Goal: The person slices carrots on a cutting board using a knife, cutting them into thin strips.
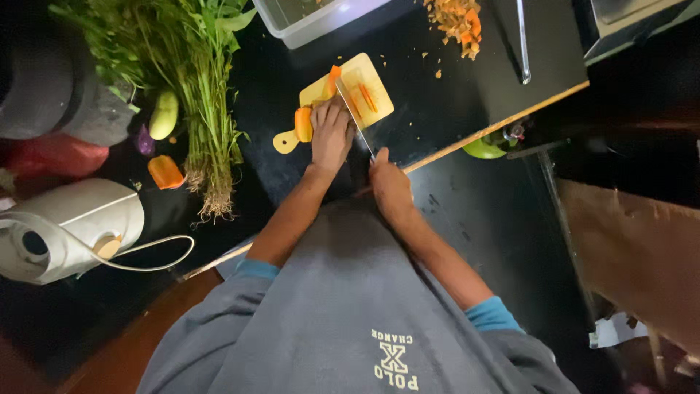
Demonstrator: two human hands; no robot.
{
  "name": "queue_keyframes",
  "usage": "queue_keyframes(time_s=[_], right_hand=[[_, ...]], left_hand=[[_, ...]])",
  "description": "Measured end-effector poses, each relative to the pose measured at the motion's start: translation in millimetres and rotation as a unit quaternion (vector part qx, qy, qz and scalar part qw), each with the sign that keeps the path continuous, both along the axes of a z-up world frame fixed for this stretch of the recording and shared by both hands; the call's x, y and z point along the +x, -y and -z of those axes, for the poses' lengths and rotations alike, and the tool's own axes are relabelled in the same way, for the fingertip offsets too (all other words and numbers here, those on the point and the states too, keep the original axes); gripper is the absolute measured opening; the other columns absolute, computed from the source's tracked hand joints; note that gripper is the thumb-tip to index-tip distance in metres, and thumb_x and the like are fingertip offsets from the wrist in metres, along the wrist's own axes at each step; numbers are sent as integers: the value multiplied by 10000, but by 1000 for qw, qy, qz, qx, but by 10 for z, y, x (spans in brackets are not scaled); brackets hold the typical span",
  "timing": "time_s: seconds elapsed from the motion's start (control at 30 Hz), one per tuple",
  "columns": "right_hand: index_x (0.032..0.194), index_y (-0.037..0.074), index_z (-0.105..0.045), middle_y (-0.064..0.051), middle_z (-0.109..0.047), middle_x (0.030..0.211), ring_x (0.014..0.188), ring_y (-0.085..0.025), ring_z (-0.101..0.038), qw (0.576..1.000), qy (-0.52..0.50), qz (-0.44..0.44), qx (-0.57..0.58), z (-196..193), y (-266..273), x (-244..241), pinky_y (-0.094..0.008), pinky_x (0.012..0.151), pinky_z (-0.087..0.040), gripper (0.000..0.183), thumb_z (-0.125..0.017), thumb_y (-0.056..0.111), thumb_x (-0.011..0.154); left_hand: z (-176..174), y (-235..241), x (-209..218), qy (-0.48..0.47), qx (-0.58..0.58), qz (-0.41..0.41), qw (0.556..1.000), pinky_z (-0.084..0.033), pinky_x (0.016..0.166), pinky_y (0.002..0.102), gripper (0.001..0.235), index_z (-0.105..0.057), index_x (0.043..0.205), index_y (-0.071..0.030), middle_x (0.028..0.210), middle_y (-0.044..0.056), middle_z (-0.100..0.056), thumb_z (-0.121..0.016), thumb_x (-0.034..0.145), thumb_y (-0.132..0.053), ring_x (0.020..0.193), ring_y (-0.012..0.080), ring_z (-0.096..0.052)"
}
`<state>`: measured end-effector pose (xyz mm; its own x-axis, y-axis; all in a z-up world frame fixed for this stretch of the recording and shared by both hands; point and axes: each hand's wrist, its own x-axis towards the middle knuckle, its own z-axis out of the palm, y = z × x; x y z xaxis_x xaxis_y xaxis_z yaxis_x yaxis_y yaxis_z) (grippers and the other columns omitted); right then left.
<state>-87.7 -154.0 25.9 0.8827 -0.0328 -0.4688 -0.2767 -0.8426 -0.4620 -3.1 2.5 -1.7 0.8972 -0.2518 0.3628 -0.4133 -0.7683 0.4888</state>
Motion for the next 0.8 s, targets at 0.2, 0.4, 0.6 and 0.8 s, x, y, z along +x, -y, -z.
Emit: queue_keyframes(time_s=[0.2, 0.4, 0.6, 0.8], right_hand=[[1130, 14, -445, -297, -704, 904, 851, -515, -690, 999, 51, -4, 10, 202, 3, 105, -603, 761, -538, 293, -472, 287, 1026], [1128, 7, -444, -306, -703, 878, 854, -525, -685, 999, 31, 16, 21, 15, 29, 53, -622, 764, -520, 315, -464, 316, 1070], [1126, 29, -457, -292, -715, 874, 854, -494, -715, 998, -17, -12, -57, -202, 143, -160, -589, 761, -565, 318, -428, 341, 1074], [1136, 33, -454, -287, -721, 910, 856, -491, -713, 998, 10, -28, -48, -101, 74, 98, -585, 763, -561, 311, -433, 336, 1066]], left_hand=[[89, -14, -5, 3, 32, -1, 999, -316, 1151, 532, 327, -650, 1186, -29, 1328, 150, -589, -720, 880, -120, 1334, 366, -477], [159, 8, 20, -58, 56, -7, 997, -324, 1173, 537, 211, -661, 1108, -80, 1251, 113, -600, -716, 926, -172, 1322, 366, -483], [164, 42, -7, 24, 105, -20, 994, -281, 1185, 559, 369, -641, 1275, -31, 1337, 140, -581, -684, 933, -163, 1338, 349, -465], [196, 39, 15, 19, 104, -12, 994, -296, 1169, 568, 383, -642, 1253, -16, 1318, 150, -581, -695, 911, -178, 1339, 372, -452]])
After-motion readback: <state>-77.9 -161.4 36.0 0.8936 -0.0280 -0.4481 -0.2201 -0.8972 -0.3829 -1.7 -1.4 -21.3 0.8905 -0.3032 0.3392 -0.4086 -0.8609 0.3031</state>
